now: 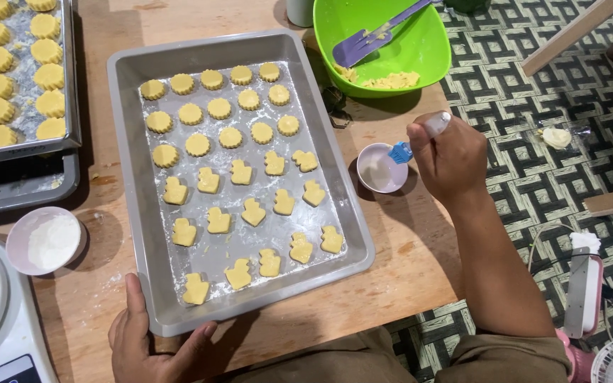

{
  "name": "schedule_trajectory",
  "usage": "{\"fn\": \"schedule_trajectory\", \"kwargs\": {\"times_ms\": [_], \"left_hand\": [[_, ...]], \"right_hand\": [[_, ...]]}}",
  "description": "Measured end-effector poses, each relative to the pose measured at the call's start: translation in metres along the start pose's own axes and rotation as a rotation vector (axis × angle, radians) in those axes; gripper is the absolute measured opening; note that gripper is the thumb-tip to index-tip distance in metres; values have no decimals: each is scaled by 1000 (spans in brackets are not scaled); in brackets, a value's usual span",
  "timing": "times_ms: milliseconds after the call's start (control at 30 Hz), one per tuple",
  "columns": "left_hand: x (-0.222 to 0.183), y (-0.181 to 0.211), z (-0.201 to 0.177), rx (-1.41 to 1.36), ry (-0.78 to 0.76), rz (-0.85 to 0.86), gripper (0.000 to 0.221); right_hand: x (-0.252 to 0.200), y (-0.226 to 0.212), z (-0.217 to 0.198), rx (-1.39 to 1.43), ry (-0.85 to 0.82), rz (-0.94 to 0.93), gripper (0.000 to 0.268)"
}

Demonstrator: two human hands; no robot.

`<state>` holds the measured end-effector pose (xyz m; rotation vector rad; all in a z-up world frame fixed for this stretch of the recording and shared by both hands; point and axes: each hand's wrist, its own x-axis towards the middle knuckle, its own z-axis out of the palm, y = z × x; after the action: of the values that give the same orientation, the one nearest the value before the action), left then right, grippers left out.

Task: Applying a liquid glaze to unbaked cookies on a baking sheet using a silicone brush

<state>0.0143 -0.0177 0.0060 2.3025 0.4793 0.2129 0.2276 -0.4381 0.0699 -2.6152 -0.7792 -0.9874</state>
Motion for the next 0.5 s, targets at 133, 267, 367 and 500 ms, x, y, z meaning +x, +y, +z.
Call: {"fn": "schedule_trajectory", "kwargs": {"times_ms": [133, 267, 367, 500], "left_hand": [[-1, -2, 2, 19, 14, 37, 132], [-1, -3, 2, 11, 43, 94, 131], [-3, 3, 2, 18, 48, 107, 131], [2, -11, 2, 21, 10, 87, 135]], "right_hand": [[5, -7, -4, 36, 2, -8, 33], [6, -9, -6, 56, 5, -33, 31], [6, -9, -6, 47, 5, -34, 30], [5, -8, -5, 52, 14, -28, 30]]}}
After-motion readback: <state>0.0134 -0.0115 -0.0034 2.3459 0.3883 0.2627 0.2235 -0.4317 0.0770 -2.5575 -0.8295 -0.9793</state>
